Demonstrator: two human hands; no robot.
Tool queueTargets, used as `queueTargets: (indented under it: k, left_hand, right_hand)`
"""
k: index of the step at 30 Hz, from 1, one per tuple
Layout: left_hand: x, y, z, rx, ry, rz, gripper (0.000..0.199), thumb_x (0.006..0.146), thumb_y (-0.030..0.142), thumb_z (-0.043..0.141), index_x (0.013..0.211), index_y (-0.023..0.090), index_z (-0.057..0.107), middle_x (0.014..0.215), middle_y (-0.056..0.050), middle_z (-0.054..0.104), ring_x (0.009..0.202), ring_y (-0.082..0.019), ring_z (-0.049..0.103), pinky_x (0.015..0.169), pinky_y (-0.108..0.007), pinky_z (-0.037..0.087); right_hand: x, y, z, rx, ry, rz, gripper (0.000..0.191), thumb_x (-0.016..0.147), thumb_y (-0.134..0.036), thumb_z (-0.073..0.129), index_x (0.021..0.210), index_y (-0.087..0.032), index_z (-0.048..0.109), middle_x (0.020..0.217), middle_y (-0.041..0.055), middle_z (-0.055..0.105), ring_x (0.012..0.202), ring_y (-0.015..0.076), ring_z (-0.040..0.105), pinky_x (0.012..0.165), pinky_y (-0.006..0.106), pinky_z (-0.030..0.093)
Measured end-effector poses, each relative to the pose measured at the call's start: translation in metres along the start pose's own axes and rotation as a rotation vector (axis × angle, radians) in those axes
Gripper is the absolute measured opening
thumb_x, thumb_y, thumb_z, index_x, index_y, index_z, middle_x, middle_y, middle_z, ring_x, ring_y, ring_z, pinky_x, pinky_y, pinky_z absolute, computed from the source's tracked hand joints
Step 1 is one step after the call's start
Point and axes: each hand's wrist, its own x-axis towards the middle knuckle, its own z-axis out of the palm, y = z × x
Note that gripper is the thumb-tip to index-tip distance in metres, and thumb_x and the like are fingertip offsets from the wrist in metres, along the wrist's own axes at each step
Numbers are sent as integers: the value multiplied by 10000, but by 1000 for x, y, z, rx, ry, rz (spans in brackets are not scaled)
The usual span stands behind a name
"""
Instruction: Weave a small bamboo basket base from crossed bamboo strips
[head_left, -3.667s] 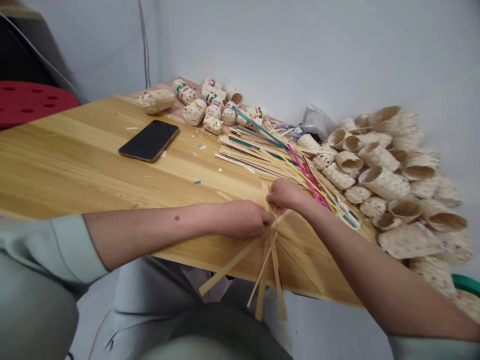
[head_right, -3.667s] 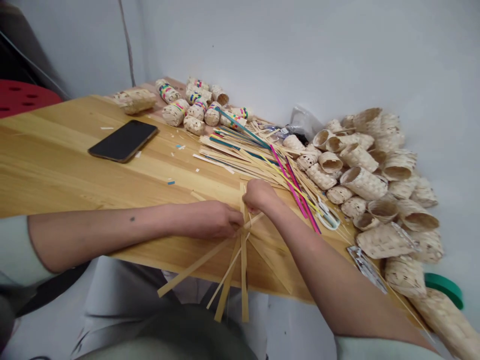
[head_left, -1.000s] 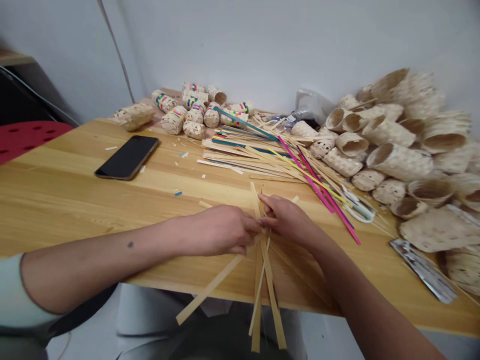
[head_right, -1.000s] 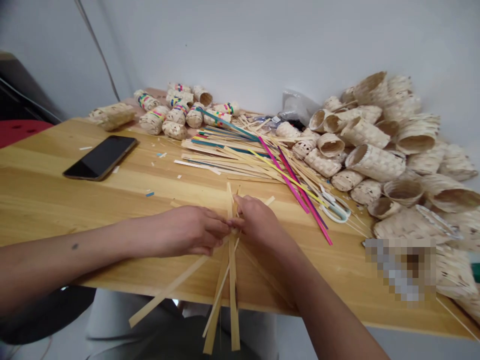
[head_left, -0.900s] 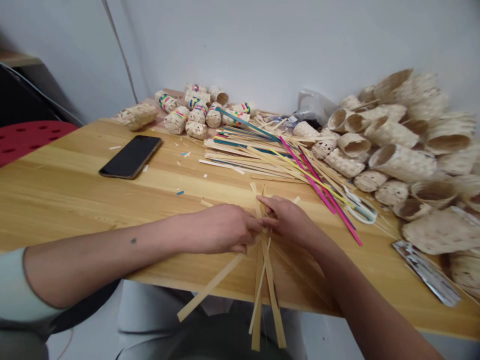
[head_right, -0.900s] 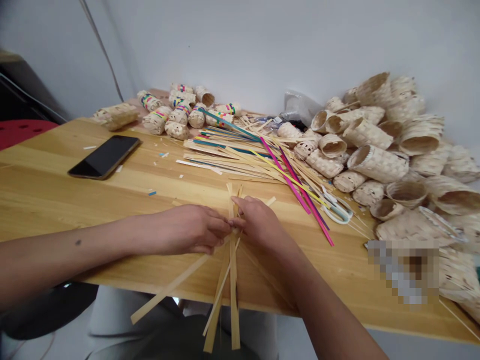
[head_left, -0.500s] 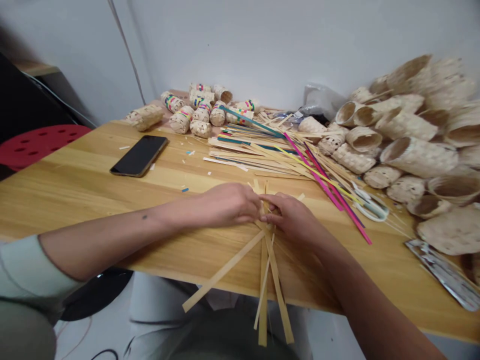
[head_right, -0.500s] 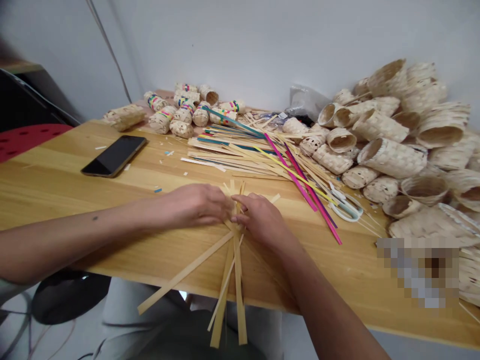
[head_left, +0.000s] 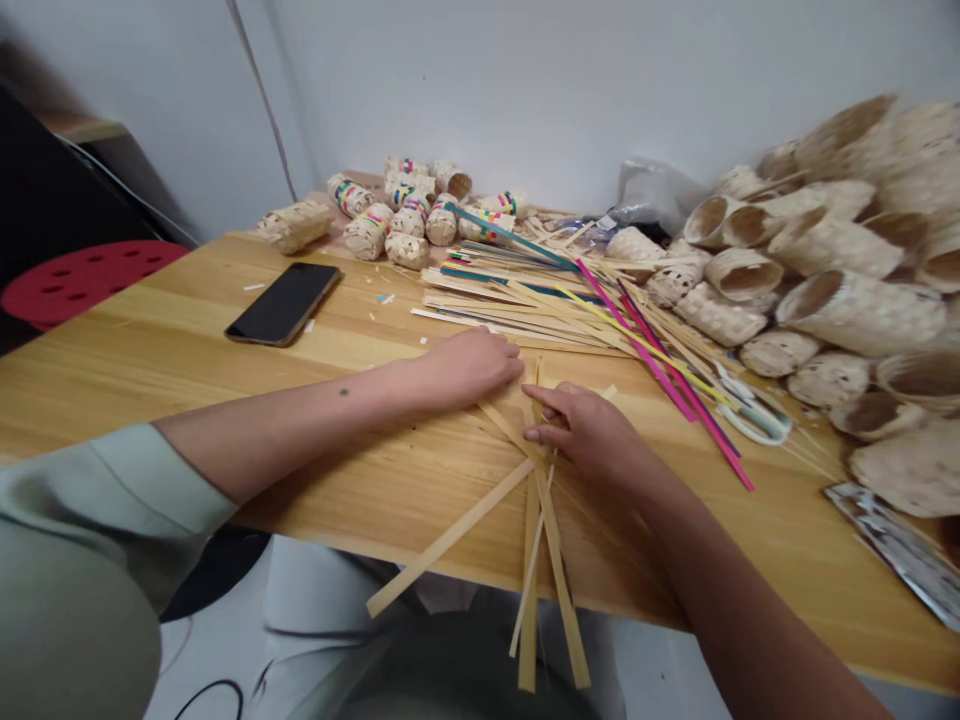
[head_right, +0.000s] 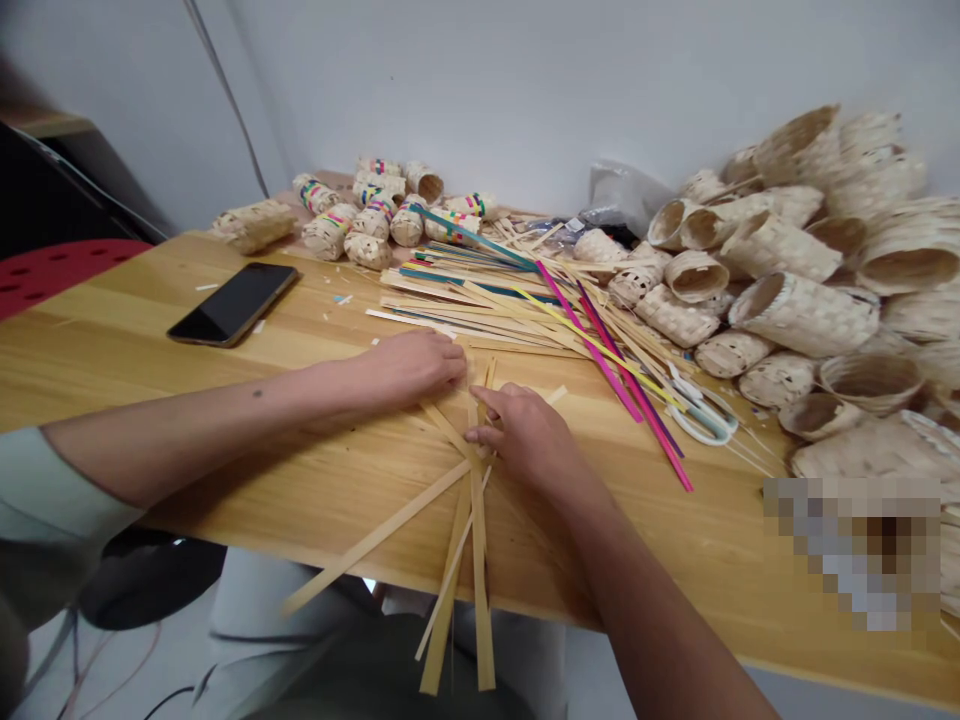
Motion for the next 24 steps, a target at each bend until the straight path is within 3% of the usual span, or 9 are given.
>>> queueTargets:
  k: [8, 14, 17, 20, 24]
  left_hand:
    - [-27, 30, -14, 96, -4, 21, 142, 923, 184, 477, 815, 160, 566, 712, -34, 654, 663, -173, 581, 640, -333, 320]
    - [-39, 34, -12, 44, -139, -111, 129, 941, 192, 460, 957, 162, 584, 782, -45, 670, 740, -196, 616, 680, -334, 350]
    - [-35, 37, -8, 11, -130, -193, 170, 959, 236, 440, 1000, 167, 590, 803, -41, 670, 753, -204, 622, 676, -338, 360]
    - [-23, 44, -2, -15, -63, -179, 212, 967, 288, 434, 1022, 170, 601, 851, -44, 667, 797, -214, 624, 674, -340, 376]
    - [-9, 56, 6, -64, -1, -148, 213, 960, 282, 454, 1009, 150, 614, 988, -71, 644, 873, -217, 612, 698, -332, 413]
  right_hand:
    - [0, 3, 1, -39, -12, -49, 458, 863, -308, 634, 1301, -185, 586, 916, 71, 628, 854, 206, 565, 744, 287, 395]
    - [-1, 5, 3, -29, 26, -70, 413, 861, -316, 633, 1262, -222, 603, 951, 67, 646, 887, 206, 577, 755, 280, 399]
    - [-2, 2, 1, -44, 14, -70, 329, 858, -307, 634, 1176, -223, 632, 913, 60, 637, 862, 204, 569, 730, 279, 390]
    - [-3, -1, -1, -44, 0, -76, 246, 854, -282, 630, 1090, -214, 644, 857, 49, 621, 820, 202, 555, 707, 287, 382]
    - [-5, -1, -3, 71, 46, -60, 365, 819, -249, 647, 1179, -215, 599, 928, 47, 652, 884, 211, 576, 753, 304, 415]
